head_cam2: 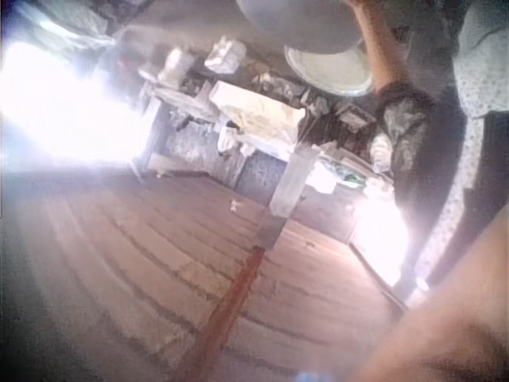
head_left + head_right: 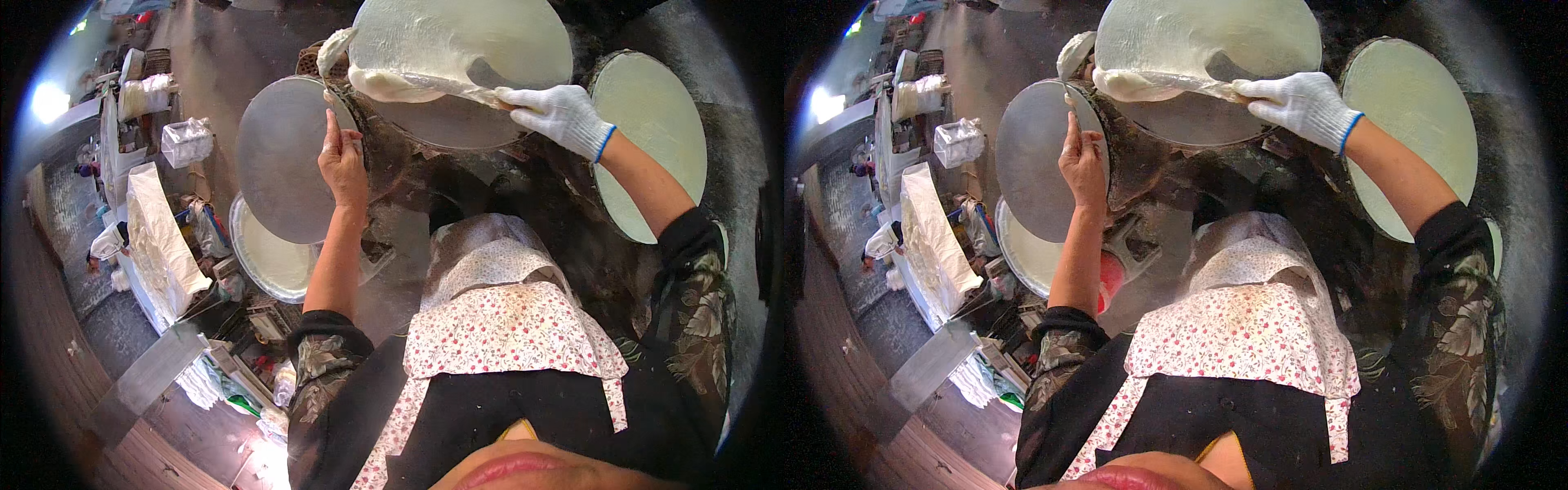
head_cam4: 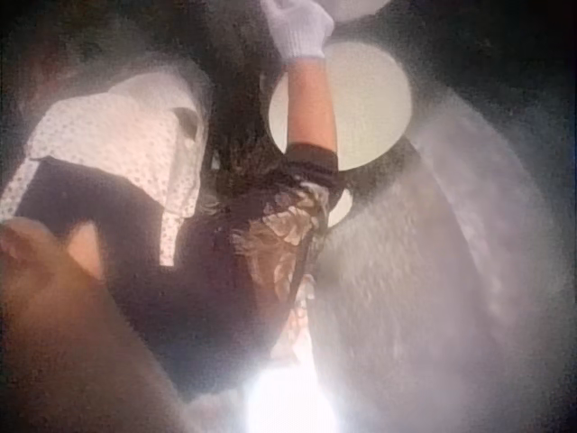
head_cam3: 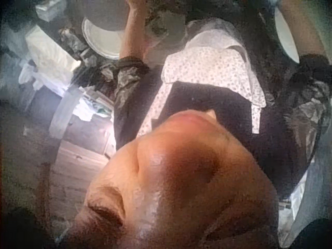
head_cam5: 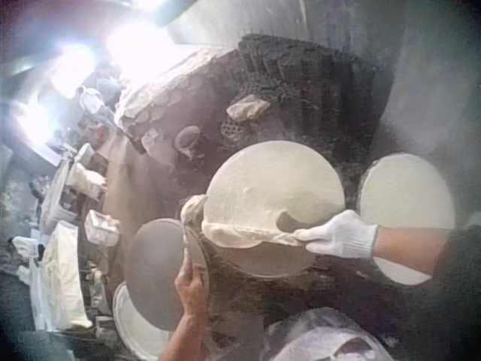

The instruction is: The person ladles batter onto multiple hot round griddles, spreads it into thin circles, and flips the crepes as they cook. Finished crepes are stacked on a nearby surface.

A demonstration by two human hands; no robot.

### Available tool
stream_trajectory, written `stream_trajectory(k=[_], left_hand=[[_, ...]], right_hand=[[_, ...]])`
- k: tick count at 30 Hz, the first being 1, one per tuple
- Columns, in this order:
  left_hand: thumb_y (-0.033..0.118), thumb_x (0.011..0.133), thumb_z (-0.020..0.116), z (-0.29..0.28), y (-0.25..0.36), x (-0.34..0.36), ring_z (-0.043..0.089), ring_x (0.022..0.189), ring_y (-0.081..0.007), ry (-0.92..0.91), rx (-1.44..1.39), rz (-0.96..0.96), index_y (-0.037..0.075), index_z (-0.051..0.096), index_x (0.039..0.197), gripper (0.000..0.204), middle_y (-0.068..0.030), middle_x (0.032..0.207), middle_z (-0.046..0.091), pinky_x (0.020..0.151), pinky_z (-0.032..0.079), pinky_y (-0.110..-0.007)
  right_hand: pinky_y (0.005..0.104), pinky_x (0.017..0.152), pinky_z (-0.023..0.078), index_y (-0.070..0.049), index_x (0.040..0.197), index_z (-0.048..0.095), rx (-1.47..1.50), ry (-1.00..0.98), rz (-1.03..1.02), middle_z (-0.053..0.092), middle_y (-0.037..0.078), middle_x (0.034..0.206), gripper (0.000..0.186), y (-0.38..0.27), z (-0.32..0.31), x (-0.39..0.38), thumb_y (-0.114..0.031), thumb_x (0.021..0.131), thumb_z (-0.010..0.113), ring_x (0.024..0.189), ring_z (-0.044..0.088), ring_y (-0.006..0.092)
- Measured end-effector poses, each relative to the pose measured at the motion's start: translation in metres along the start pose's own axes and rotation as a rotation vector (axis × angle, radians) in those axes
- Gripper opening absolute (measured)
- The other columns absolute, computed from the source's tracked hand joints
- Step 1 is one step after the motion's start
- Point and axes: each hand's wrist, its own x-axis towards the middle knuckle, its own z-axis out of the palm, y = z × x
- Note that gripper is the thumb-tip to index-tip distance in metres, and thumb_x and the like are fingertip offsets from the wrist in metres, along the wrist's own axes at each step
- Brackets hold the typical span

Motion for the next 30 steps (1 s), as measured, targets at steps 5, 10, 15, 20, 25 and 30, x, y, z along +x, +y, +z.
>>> stream_trajectory(k=[5,10,15,20,25,30], left_hand=[[-0.007,0.103,0.056,0.000,-0.006,-0.027,0.055,0.077,-0.0053,0.012,0.284,0.053,0.020,0.054,0.158,0.061,0.0020,0.087,0.064,0.073,0.048,-0.022],[-0.008,0.100,0.057,-0.007,-0.006,-0.061,0.058,0.077,-0.0094,0.015,0.536,0.122,0.022,0.053,0.159,0.067,0.0006,0.088,0.063,0.075,0.049,-0.025],[-0.017,0.089,0.053,-0.040,0.010,-0.103,0.064,0.079,-0.0166,-0.097,0.619,0.175,0.022,0.054,0.158,0.080,-0.0030,0.085,0.061,0.076,0.051,-0.028],[-0.010,0.097,0.053,-0.083,0.048,-0.094,0.054,0.071,-0.0097,-0.244,0.151,0.292,0.001,0.049,0.158,0.062,-0.0033,0.084,0.060,0.070,0.048,-0.024],[0.010,0.112,0.042,-0.135,0.121,-0.064,0.045,0.060,-0.0076,-0.131,0.098,0.524,-0.010,0.046,0.145,0.038,-0.0038,0.073,0.054,0.065,0.044,-0.021],[0.015,0.114,0.042,-0.164,0.143,-0.068,0.041,0.058,-0.0070,-0.202,-0.017,0.558,-0.005,0.047,0.142,0.035,-0.0014,0.076,0.048,0.052,0.033,-0.024]], right_hand=[[0.0361,0.093,0.059,-0.026,0.140,0.069,0.193,0.372,0.133,0.074,0.010,0.127,0.041,0.015,-0.013,0.010,-0.044,0.104,0.063,0.112,0.074,0.0275],[0.0377,0.074,0.061,-0.030,0.139,0.070,0.058,0.221,-0.067,0.078,0.011,0.105,0.039,0.015,0.021,0.003,-0.039,0.101,0.068,0.085,0.077,0.0291],[0.0395,0.063,0.058,-0.031,0.135,0.072,0.026,0.277,-0.071,0.075,0.011,0.085,0.037,-0.007,0.011,-0.061,-0.035,0.099,0.071,0.070,0.073,0.0302],[0.0316,0.115,0.046,-0.004,0.146,0.063,0.530,0.246,0.420,0.066,0.012,0.147,0.044,-0.074,-0.013,-0.109,-0.019,0.104,0.067,0.134,0.062,0.0188],[0.0344,0.100,0.056,-0.023,0.161,0.046,0.686,0.457,0.255,0.067,0.015,0.144,0.060,-0.162,0.083,-0.060,-0.019,0.102,0.055,0.114,0.072,0.0221],[0.0534,0.084,0.056,-0.023,0.166,0.035,0.591,0.428,0.306,0.073,0.028,0.108,0.069,-0.280,0.154,0.111,-0.008,0.099,0.043,0.092,0.073,0.0430]])
